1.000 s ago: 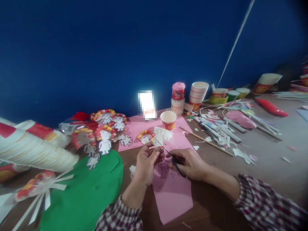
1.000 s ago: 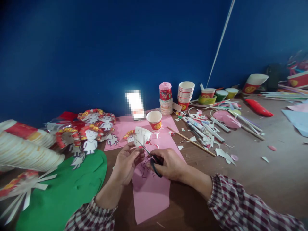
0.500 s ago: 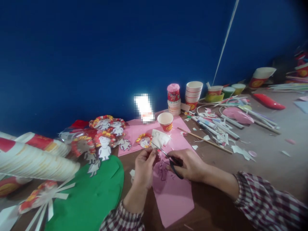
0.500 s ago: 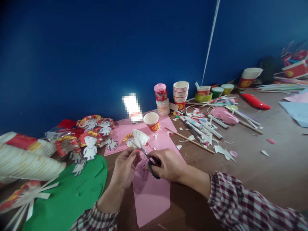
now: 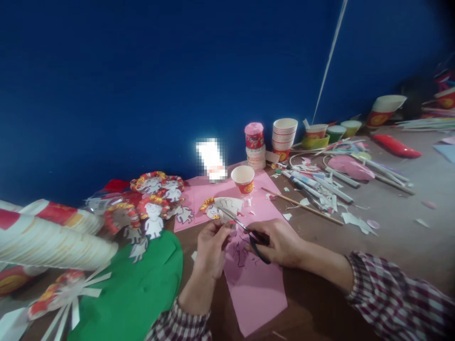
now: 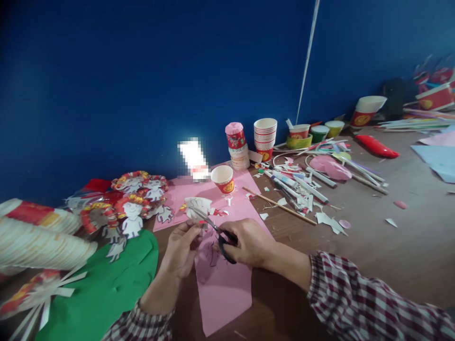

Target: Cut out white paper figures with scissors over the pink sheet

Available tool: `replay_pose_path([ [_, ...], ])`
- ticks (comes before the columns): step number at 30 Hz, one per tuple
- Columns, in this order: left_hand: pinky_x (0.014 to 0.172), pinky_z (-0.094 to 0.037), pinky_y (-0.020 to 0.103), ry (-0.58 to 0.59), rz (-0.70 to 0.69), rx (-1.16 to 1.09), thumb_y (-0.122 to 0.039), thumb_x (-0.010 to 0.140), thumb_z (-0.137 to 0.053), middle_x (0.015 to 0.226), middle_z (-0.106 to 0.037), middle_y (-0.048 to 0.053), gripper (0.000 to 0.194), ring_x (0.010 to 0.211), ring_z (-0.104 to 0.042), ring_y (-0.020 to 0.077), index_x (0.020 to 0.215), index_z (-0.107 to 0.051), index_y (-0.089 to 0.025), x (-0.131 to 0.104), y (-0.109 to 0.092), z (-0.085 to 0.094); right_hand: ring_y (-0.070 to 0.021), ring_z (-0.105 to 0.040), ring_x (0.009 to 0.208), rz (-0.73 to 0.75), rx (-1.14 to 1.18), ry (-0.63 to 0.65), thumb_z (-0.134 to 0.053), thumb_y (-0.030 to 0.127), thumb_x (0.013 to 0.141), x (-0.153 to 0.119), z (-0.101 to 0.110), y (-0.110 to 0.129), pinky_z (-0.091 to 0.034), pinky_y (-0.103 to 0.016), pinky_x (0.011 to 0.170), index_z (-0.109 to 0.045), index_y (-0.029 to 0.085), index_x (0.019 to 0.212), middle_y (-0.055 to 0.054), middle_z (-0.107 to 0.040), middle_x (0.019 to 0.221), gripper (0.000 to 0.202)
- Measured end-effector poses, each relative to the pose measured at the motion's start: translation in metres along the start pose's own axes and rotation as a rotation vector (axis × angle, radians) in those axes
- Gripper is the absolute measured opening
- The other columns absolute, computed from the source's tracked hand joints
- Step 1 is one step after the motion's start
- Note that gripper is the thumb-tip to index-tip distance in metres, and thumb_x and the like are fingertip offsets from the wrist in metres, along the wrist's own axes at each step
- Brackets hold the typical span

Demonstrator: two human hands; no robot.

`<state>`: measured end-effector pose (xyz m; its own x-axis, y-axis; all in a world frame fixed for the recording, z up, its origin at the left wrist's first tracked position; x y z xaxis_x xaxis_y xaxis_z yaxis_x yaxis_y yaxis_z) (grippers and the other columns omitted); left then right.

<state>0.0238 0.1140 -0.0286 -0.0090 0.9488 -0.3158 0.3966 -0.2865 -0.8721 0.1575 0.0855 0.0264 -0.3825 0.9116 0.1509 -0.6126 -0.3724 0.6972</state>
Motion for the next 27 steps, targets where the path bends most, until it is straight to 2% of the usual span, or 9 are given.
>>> replay_pose_path([
  [5,0.054,-0.045,0.019,0.042,-0.033,0.046,-0.022,0.058,-0.073,0.062,-0.063,-0.002,0.027,0.052,-0.057,0.0080,0.079,-0.058,-0.015,0.0006,-0.0025,-0.0038,-0.0085,-0.039,0.050,0.023,-0.011,-0.013,-0.056,0.026,0.076,-0.0005,-0.0003,0.0000,-0.026,-0.020,0.048,-0.059,0.017,0.072,0.003,-0.053,0.057,0.011],
  [10,0.049,-0.044,0.018,0.023,-0.012,0.057,-0.026,0.054,-0.076,0.058,-0.060,-0.002,0.029,0.048,-0.055,0.0072,0.073,-0.057,-0.014,-0.0003,-0.0004,-0.0031,-0.0085,-0.039,0.049,0.019,-0.007,-0.018,-0.055,0.029,0.078,-0.0013,-0.0008,-0.0010,-0.026,-0.020,0.048,-0.057,0.017,0.070,0.003,-0.053,0.056,0.014],
  [20,0.046,-0.044,0.016,0.040,0.033,0.006,-0.027,0.053,-0.078,0.059,-0.057,-0.004,0.031,0.047,-0.053,0.0047,0.073,-0.058,-0.013,-0.0025,0.0028,-0.0073,-0.0091,-0.042,0.050,0.023,-0.017,-0.019,-0.055,0.031,0.079,-0.0016,-0.0017,-0.0011,-0.027,-0.020,0.049,-0.058,0.017,0.075,0.002,-0.055,0.059,0.015],
  [27,0.046,-0.044,0.014,0.038,0.068,-0.031,-0.025,0.052,-0.080,0.059,-0.056,-0.004,0.032,0.047,-0.052,0.0040,0.074,-0.059,-0.014,-0.0032,0.0063,-0.0078,-0.0094,-0.042,0.050,0.018,-0.007,-0.019,-0.056,0.023,0.075,-0.0017,-0.0017,-0.0008,-0.028,-0.020,0.048,-0.057,0.017,0.071,0.001,-0.055,0.058,0.007],
])
Point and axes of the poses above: each hand's wrist, its own x-axis towards the middle knuckle, its own z-axis out of the back of the hand, y = z × x, the point moved 10 cm from there along x, towards the middle knuckle
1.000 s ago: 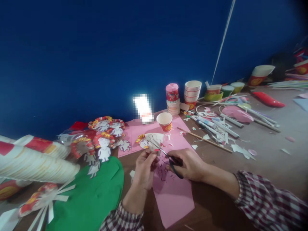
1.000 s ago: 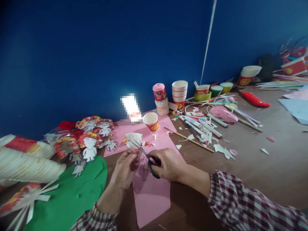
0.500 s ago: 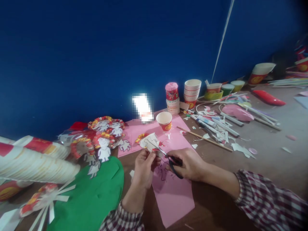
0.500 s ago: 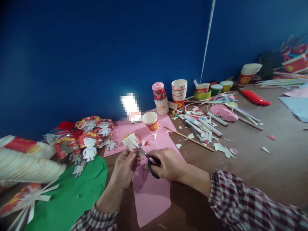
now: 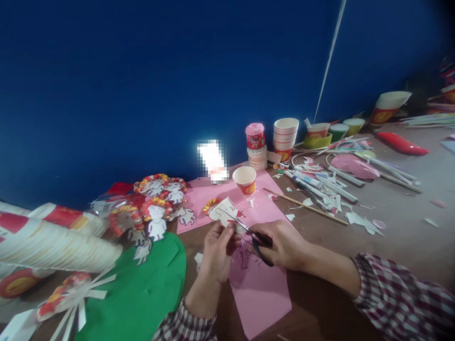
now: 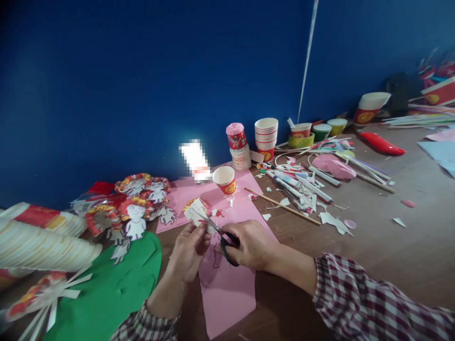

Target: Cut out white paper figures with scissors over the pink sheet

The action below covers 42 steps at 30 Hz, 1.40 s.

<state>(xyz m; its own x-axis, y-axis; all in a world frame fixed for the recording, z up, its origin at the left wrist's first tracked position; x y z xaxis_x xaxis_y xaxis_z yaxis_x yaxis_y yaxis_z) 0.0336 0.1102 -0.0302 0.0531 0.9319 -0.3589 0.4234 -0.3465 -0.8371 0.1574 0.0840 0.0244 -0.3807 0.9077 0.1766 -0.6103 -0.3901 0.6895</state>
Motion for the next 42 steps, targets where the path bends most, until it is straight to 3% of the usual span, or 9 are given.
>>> replay_pose_path([
  [9,0.046,-0.044,0.013,0.021,0.002,0.002,-0.025,0.054,-0.079,0.059,-0.056,-0.005,0.034,0.046,-0.052,0.0037,0.077,-0.057,-0.014,-0.002,0.000,-0.005,-0.0095,-0.042,0.050,0.001,-0.031,-0.001,-0.054,0.022,0.076,0.000,0.001,0.000,-0.028,-0.020,0.049,-0.057,0.017,0.072,0.001,-0.056,0.058,0.006],
  [15,0.043,-0.040,0.012,-0.046,-0.087,0.068,-0.033,0.061,-0.074,0.058,-0.057,-0.005,0.032,0.046,-0.052,0.0038,0.080,-0.055,-0.016,0.002,-0.012,0.007,-0.0090,-0.040,0.049,0.023,-0.061,-0.001,-0.053,0.025,0.077,0.000,0.002,0.005,-0.026,-0.020,0.049,-0.054,0.018,0.068,0.002,-0.053,0.056,0.012],
  [24,0.044,-0.038,0.012,-0.057,-0.060,0.004,-0.026,0.051,-0.080,0.057,-0.056,-0.004,0.033,0.047,-0.049,0.0031,0.069,-0.056,-0.012,0.007,-0.008,0.013,-0.0095,-0.043,0.051,0.026,-0.073,-0.020,-0.053,0.028,0.078,-0.001,0.002,0.002,-0.027,-0.019,0.050,-0.054,0.018,0.072,0.001,-0.056,0.059,0.012],
  [42,0.043,-0.037,0.011,-0.054,-0.044,-0.062,-0.022,0.053,-0.080,0.057,-0.055,-0.004,0.031,0.046,-0.047,0.0021,0.071,-0.057,-0.012,0.005,-0.007,0.010,-0.0090,-0.042,0.050,0.030,-0.043,-0.040,-0.053,0.029,0.080,-0.002,0.004,0.004,-0.027,-0.019,0.050,-0.054,0.018,0.071,0.001,-0.056,0.059,0.015],
])
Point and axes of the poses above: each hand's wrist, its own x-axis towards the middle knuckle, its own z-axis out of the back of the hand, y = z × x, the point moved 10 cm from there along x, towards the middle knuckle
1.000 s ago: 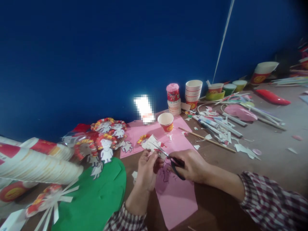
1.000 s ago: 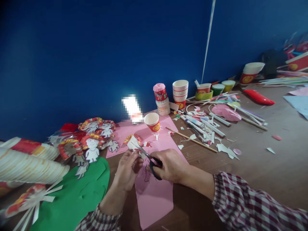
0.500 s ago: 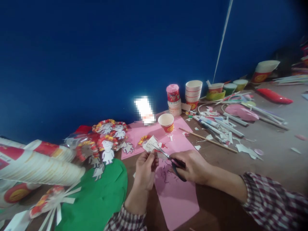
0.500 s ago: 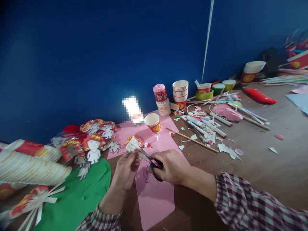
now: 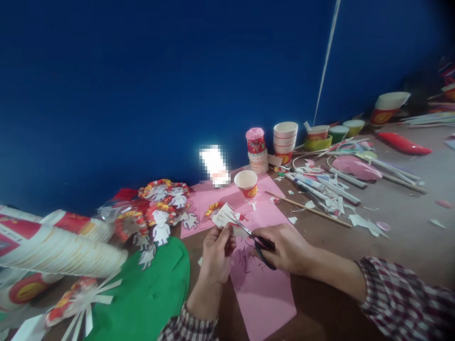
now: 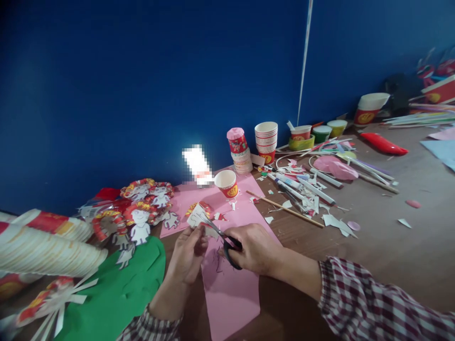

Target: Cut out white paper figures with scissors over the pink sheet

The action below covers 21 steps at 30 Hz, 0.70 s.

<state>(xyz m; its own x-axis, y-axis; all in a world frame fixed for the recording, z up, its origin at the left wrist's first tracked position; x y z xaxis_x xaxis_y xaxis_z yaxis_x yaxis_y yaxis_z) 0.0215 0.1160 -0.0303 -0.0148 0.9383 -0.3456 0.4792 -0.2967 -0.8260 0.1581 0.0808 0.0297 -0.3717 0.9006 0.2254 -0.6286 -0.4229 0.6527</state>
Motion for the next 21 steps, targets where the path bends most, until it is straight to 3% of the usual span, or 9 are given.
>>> replay_pose_path([
  [10,0.042,-0.036,0.011,0.053,0.030,-0.025,-0.020,0.056,-0.079,0.058,-0.053,-0.006,0.029,0.045,-0.046,0.0014,0.073,-0.056,-0.013,0.003,0.004,-0.002,-0.0089,-0.041,0.050,-0.001,0.004,0.019,-0.051,0.024,0.079,0.001,-0.001,-0.001,-0.027,-0.019,0.049,-0.054,0.017,0.070,0.002,-0.054,0.058,0.012],
  [16,0.050,-0.045,0.014,0.106,0.057,-0.010,-0.019,0.059,-0.077,0.061,-0.057,-0.004,0.024,0.049,-0.051,0.0034,0.074,-0.059,-0.013,0.008,0.005,0.000,-0.0090,-0.041,0.050,-0.011,-0.003,0.045,-0.054,0.018,0.074,0.002,-0.002,-0.004,-0.028,-0.019,0.050,-0.057,0.018,0.073,0.002,-0.054,0.057,0.003],
  [21,0.044,-0.046,0.015,0.063,0.162,-0.055,-0.018,0.059,-0.076,0.054,-0.054,-0.006,0.022,0.043,-0.052,0.0048,0.070,-0.056,-0.014,0.007,0.015,0.003,-0.0097,-0.043,0.052,-0.024,0.054,0.079,-0.054,0.020,0.075,0.003,-0.007,-0.009,-0.029,-0.019,0.051,-0.062,0.017,0.085,0.001,-0.058,0.061,0.013],
])
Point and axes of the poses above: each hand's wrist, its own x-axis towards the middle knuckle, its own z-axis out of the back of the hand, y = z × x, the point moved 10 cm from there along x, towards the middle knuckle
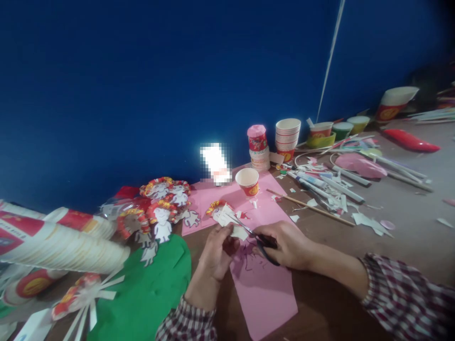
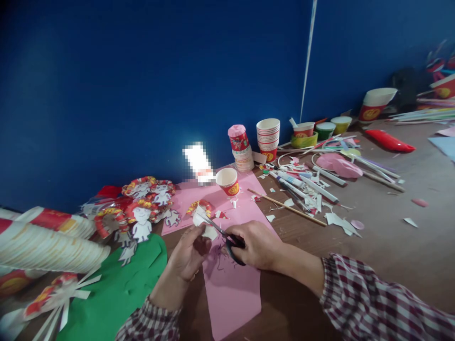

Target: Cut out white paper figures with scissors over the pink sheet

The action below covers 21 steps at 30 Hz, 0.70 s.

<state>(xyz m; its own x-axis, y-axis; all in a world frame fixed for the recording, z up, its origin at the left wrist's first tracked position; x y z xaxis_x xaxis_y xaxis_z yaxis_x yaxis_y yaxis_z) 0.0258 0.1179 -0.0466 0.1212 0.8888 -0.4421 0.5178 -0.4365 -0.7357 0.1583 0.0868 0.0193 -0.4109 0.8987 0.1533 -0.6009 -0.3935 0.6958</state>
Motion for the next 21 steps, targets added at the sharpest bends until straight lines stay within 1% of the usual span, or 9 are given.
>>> replay_pose_path([
  [2,0.041,-0.046,0.014,-0.028,0.046,-0.010,-0.017,0.060,-0.075,0.053,-0.054,-0.005,0.022,0.043,-0.053,0.0057,0.071,-0.056,-0.014,-0.0017,0.0044,0.0012,-0.0095,-0.042,0.051,-0.006,0.013,0.013,-0.054,0.020,0.075,0.0000,-0.0012,-0.0008,-0.029,-0.019,0.050,-0.063,0.017,0.085,0.001,-0.058,0.060,0.014],
  [4,0.041,-0.046,0.014,-0.047,0.064,-0.021,-0.016,0.060,-0.075,0.054,-0.055,-0.005,0.022,0.042,-0.053,0.0055,0.072,-0.057,-0.014,-0.0034,0.0062,0.0015,-0.0093,-0.041,0.051,-0.004,0.008,0.011,-0.054,0.019,0.074,-0.0002,-0.0004,0.0004,-0.029,-0.019,0.050,-0.062,0.017,0.082,0.001,-0.057,0.060,0.012],
  [6,0.042,-0.047,0.014,-0.046,0.050,-0.025,-0.015,0.060,-0.075,0.054,-0.055,-0.006,0.023,0.042,-0.052,0.0046,0.072,-0.056,-0.014,-0.0040,0.0053,0.0008,-0.0092,-0.041,0.051,-0.004,-0.004,-0.001,-0.054,0.018,0.073,-0.0007,0.0016,0.0023,-0.029,-0.019,0.050,-0.062,0.017,0.079,0.001,-0.056,0.059,0.010],
  [11,0.046,-0.048,0.014,0.018,0.016,0.012,-0.018,0.059,-0.077,0.054,-0.054,-0.007,0.026,0.044,-0.053,0.0047,0.072,-0.055,-0.015,-0.0030,0.0035,-0.0043,-0.0094,-0.044,0.050,-0.022,-0.034,-0.017,-0.054,0.017,0.073,-0.0010,0.0050,0.0046,-0.029,-0.019,0.049,-0.060,0.017,0.074,0.001,-0.057,0.058,0.006],
  [18,0.047,-0.048,0.014,0.005,-0.022,0.050,-0.020,0.059,-0.077,0.054,-0.053,-0.007,0.029,0.043,-0.052,0.0036,0.072,-0.052,-0.015,-0.0044,-0.0004,-0.0027,-0.0086,-0.042,0.049,-0.004,-0.054,-0.028,-0.054,0.016,0.073,-0.0009,0.0075,0.0084,-0.028,-0.019,0.049,-0.054,0.018,0.067,0.002,-0.055,0.056,0.006],
  [21,0.048,-0.048,0.014,0.000,-0.012,0.053,-0.020,0.058,-0.078,0.054,-0.054,-0.007,0.031,0.043,-0.052,0.0036,0.072,-0.052,-0.015,-0.0040,0.0007,-0.0022,-0.0082,-0.041,0.048,0.004,-0.057,-0.037,-0.054,0.016,0.072,-0.0012,0.0074,0.0086,-0.027,-0.019,0.049,-0.052,0.018,0.065,0.003,-0.053,0.055,0.008],
])
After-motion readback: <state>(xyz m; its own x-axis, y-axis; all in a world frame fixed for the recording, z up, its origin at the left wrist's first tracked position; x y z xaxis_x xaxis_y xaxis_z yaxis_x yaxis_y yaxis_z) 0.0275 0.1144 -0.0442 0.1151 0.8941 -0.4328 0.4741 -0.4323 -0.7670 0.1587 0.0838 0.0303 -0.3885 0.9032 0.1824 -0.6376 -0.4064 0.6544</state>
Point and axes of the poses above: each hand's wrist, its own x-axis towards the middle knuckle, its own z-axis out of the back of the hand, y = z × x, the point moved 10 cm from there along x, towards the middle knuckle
